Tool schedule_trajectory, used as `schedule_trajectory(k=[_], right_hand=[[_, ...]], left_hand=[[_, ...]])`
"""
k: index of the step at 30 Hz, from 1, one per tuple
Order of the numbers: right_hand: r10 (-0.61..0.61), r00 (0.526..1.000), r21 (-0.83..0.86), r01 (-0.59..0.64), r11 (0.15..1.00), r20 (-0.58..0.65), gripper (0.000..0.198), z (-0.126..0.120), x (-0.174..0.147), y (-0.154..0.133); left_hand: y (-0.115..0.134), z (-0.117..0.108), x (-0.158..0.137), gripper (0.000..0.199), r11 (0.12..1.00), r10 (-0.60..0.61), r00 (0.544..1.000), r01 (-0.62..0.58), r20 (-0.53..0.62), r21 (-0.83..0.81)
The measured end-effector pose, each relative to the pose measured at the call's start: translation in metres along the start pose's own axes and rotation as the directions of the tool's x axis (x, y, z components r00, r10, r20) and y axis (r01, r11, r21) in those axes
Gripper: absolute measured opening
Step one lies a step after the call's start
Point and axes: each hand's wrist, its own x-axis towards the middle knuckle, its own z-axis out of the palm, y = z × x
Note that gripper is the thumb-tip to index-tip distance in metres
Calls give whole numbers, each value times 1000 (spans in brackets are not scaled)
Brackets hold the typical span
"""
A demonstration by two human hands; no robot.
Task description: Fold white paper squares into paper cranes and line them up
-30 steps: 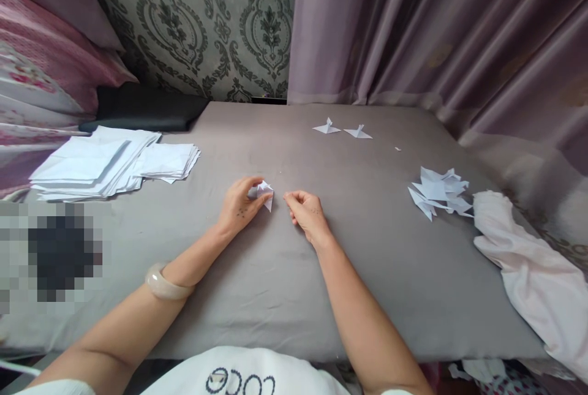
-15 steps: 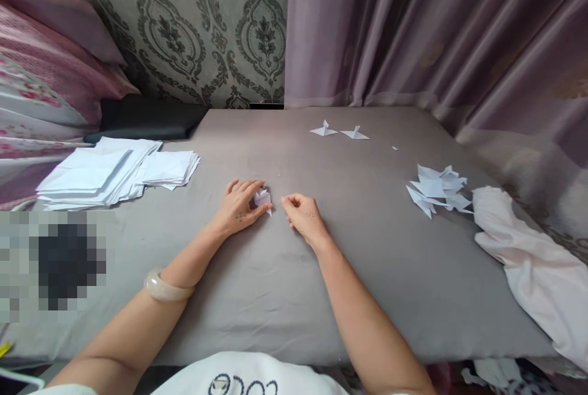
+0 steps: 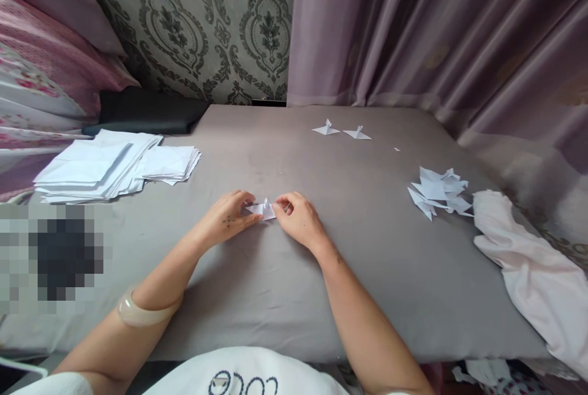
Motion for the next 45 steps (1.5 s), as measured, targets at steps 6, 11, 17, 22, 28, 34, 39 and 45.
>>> schedule_trajectory(k=[6, 11, 17, 22, 28, 34, 39, 45], right_hand=[[-131, 988, -287, 148, 946, 78, 29, 9, -12, -13], [-241, 968, -415, 248, 875, 69, 8, 14, -12, -9], [-284, 959, -436, 255, 863, 0, 17, 4, -4, -1], [-253, 968, -296, 245, 923, 12, 21, 1, 3, 8], [-136, 989, -194, 123, 973, -55, 11, 3, 4, 10], [-134, 989, -191, 120, 974, -65, 10, 4, 3, 10], [-130, 989, -198, 115, 973, -68, 10, 4, 2, 7], [-164, 984, -167, 151, 974, -68, 11, 4, 4, 5]], left_hand=[[2, -5, 0, 19, 995, -17, 996, 24, 83, -93], [5, -4, 3, 15, 988, -81, 982, 101, 171, -113], [8, 13, 10, 19, 946, -178, 983, 186, 52, -266], [7, 36, 23, 19, 970, 25, 985, -65, -169, -236], [5, 39, 32, 7, 979, 68, 987, -94, -146, -182], [6, 38, 31, 9, 973, 75, 985, -106, -153, -204], [6, 38, 31, 11, 970, 71, 984, -106, -161, -218], [6, 40, 31, 11, 965, 70, 984, -108, -161, -238]])
